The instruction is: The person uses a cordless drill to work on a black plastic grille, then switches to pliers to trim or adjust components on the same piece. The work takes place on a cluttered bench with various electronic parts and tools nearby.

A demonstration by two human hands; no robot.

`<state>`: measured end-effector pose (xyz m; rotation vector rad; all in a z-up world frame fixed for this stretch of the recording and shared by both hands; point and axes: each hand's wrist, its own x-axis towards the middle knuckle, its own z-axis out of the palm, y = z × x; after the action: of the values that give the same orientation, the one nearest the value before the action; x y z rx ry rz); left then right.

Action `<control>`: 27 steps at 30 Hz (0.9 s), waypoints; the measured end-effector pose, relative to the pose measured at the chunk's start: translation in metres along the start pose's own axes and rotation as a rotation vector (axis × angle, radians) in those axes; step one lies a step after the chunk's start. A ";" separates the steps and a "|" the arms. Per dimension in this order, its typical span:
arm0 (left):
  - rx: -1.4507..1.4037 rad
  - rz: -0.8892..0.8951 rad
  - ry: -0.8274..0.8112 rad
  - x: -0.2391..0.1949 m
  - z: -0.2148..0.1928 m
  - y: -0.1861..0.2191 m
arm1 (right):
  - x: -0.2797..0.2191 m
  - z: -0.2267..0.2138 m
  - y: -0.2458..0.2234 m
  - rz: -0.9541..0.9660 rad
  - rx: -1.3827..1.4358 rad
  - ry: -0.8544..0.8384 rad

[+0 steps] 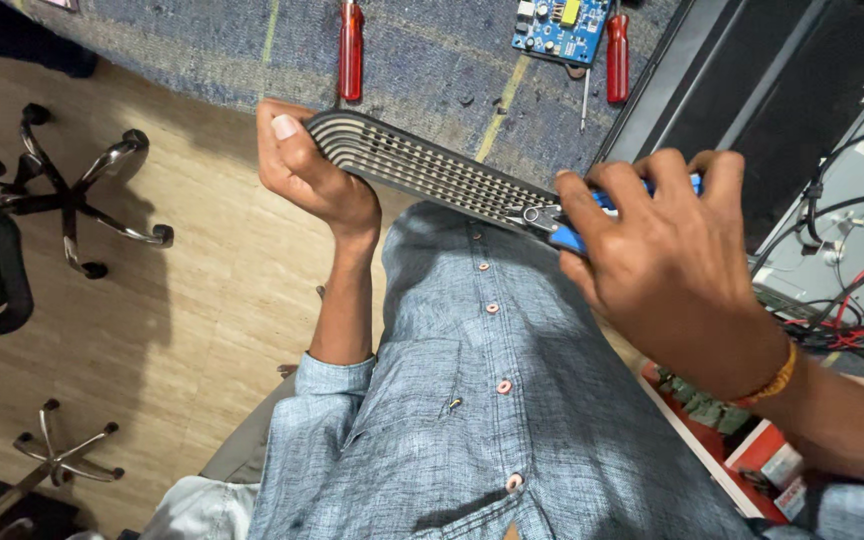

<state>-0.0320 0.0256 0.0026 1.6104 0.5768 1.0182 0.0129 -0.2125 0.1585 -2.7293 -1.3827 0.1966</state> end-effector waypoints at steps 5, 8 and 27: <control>0.062 0.019 0.006 -0.010 0.008 0.008 | 0.003 -0.015 -0.007 -0.054 -0.327 -0.032; 0.087 0.064 -0.004 -0.014 0.009 0.012 | 0.002 -0.017 -0.002 -0.121 -0.409 -0.106; 0.019 -0.016 0.060 -0.007 -0.006 -0.002 | -0.014 0.058 0.019 0.113 0.455 0.088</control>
<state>-0.0406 0.0236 -0.0018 1.5935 0.6402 1.0544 0.0117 -0.2348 0.1003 -2.4018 -1.0113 0.3453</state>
